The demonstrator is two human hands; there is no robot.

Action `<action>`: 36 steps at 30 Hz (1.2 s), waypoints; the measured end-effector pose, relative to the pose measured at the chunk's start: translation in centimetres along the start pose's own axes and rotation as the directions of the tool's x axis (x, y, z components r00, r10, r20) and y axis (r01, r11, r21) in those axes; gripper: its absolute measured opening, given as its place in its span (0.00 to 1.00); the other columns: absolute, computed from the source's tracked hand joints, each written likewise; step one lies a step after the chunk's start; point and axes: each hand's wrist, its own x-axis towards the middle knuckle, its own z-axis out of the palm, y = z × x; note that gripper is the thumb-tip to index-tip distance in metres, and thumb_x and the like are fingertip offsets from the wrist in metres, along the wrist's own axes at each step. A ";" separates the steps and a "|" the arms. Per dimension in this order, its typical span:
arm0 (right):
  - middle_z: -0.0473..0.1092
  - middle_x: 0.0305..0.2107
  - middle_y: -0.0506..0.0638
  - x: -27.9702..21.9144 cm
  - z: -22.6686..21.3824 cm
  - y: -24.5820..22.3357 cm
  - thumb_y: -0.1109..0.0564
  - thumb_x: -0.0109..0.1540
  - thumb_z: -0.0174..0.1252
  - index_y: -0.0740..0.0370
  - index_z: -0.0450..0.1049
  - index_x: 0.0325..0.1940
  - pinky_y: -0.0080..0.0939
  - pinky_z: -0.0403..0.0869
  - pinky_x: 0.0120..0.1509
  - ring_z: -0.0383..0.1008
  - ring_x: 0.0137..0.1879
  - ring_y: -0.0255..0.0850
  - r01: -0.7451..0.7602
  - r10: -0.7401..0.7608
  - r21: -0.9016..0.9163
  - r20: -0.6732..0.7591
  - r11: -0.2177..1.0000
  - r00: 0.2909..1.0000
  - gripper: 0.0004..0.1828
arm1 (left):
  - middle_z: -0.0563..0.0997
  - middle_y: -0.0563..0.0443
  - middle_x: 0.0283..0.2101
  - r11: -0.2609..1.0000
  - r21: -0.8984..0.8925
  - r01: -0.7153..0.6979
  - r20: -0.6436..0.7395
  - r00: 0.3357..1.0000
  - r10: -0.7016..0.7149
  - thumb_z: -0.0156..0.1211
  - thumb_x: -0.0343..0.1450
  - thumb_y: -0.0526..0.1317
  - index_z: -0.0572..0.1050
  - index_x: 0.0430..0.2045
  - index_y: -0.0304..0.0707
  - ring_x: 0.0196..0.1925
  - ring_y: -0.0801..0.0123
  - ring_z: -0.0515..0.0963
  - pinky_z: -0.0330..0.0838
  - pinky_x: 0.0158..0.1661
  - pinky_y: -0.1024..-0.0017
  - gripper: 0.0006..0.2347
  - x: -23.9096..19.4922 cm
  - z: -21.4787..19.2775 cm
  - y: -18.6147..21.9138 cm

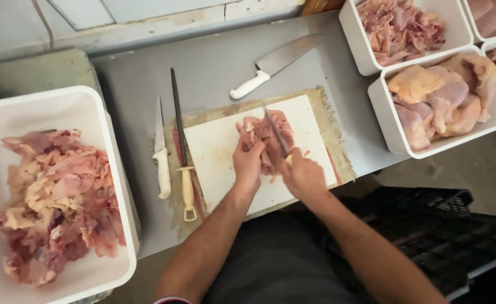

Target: Professional deboning of whole chickens on a cutting board, sorting meat and bones into separate containers.

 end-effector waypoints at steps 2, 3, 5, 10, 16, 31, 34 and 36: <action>0.76 0.23 0.61 0.5 2.5 0.6 0.35 0.68 0.42 0.56 0.65 0.47 0.62 0.78 0.42 0.82 0.34 0.63 0.021 -0.021 -0.016 -0.039 1.000 0.999 0.22 | 0.75 0.52 0.27 0.998 0.064 0.005 -0.035 0.999 -0.003 0.65 0.58 0.36 0.74 0.25 0.41 0.32 0.64 0.77 0.73 0.36 0.69 0.07 1.9 0.3 -2.3; 0.75 0.21 0.60 0.6 3.8 0.8 0.36 0.68 0.42 0.55 0.65 0.46 0.61 0.79 0.41 0.82 0.32 0.61 0.037 -0.041 -0.044 -0.074 0.998 0.996 0.21 | 0.76 0.51 0.24 0.993 0.118 0.021 -0.069 0.998 -0.013 0.66 0.57 0.37 0.74 0.23 0.44 0.29 0.64 0.78 0.73 0.33 0.68 0.07 2.8 0.4 -3.5; 0.75 0.21 0.60 0.2 3.8 -0.1 0.38 0.69 0.41 0.55 0.65 0.47 0.61 0.79 0.41 0.82 0.32 0.61 0.034 -0.035 -0.011 -0.062 0.999 0.997 0.19 | 0.78 0.51 0.24 0.982 0.189 0.015 -0.105 0.994 0.005 0.66 0.56 0.38 0.72 0.22 0.46 0.28 0.62 0.80 0.73 0.31 0.68 0.08 4.5 0.4 -5.1; 0.77 0.25 0.60 0.7 5.4 0.7 0.38 0.70 0.35 0.56 0.62 0.51 0.65 0.77 0.43 0.82 0.36 0.63 -0.025 0.019 0.069 0.079 0.997 0.997 0.22 | 0.75 0.49 0.13 0.972 0.236 -0.013 -0.193 0.979 0.060 0.66 0.55 0.36 0.64 0.17 0.51 0.09 0.61 0.74 0.66 0.13 0.72 0.12 6.1 0.8 -7.6; 0.77 0.29 0.61 2.2 5.2 2.5 0.36 0.69 0.34 0.53 0.62 0.48 0.62 0.77 0.49 0.82 0.41 0.64 -0.134 0.120 0.091 0.149 0.987 0.982 0.22 | 0.79 0.49 0.29 0.925 0.376 -0.062 -0.180 0.974 0.138 0.70 0.55 0.42 0.64 0.23 0.47 0.40 0.58 0.83 0.75 0.45 0.64 0.16 2.2 1.5 -4.0; 0.77 0.39 0.68 3.6 -7.1 1.5 0.30 0.70 0.32 0.53 0.64 0.59 0.66 0.72 0.61 0.79 0.52 0.67 0.174 -0.180 0.054 0.425 0.983 0.887 0.30 | 0.76 0.40 0.40 -0.574 0.247 -0.781 0.740 -0.231 0.632 0.41 0.77 0.44 0.77 0.39 0.39 0.45 0.50 0.79 0.73 0.49 0.54 0.14 11.1 -5.2 -11.9; 0.77 0.39 0.70 4.2 -4.7 1.6 0.34 0.70 0.33 0.55 0.64 0.59 0.67 0.73 0.59 0.79 0.52 0.69 0.209 -0.170 -0.029 0.478 0.977 0.862 0.28 | 0.77 0.42 0.40 -0.490 0.304 -0.817 0.641 -0.205 0.740 0.51 0.72 0.39 0.79 0.38 0.42 0.44 0.49 0.78 0.73 0.48 0.58 0.09 11.8 -4.8 -13.0; 0.77 0.34 0.67 4.2 -3.1 2.4 0.45 0.68 0.38 0.63 0.67 0.57 0.66 0.76 0.50 0.81 0.43 0.67 0.317 -0.256 -0.079 0.421 0.945 0.870 0.24 | 0.75 0.42 0.38 -0.399 0.268 -0.877 0.589 -0.178 0.789 0.52 0.72 0.41 0.78 0.34 0.39 0.41 0.48 0.76 0.73 0.48 0.58 0.08 11.7 -4.6 -13.3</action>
